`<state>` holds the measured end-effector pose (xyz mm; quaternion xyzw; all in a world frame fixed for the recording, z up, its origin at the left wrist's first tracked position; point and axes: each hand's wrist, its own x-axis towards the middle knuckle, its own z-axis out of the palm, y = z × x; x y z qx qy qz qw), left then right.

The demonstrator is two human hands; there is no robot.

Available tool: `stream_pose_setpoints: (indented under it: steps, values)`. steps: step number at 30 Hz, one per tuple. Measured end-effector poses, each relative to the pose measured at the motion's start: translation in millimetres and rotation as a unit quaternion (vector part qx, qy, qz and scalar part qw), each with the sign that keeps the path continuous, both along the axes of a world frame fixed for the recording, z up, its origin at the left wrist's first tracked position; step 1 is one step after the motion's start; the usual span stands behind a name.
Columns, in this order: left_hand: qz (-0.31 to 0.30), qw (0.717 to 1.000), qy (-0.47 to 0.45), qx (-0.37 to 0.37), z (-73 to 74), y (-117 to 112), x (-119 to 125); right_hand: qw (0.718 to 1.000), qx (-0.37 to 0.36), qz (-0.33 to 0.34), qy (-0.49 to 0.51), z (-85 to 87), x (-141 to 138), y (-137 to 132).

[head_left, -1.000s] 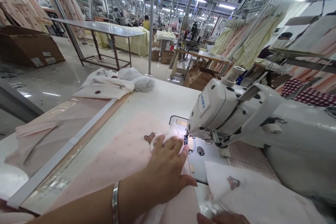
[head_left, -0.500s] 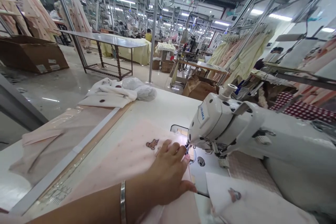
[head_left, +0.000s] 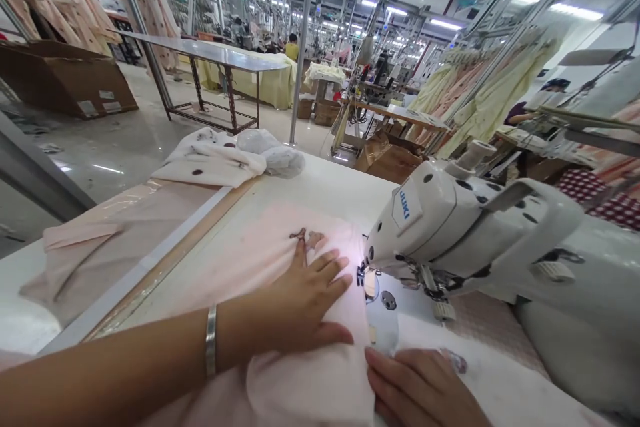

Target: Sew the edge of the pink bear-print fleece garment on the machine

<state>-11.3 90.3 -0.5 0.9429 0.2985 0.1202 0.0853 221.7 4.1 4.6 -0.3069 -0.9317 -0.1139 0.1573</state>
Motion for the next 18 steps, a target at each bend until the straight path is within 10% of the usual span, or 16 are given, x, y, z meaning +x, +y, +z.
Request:
stream_pose_setpoints:
  steps: [18]
  values:
    - [-0.103,0.988,0.029,0.114,3.9,127.0,12.4,0.997,-0.032,-0.068,0.028,-20.5,1.9,58.2]
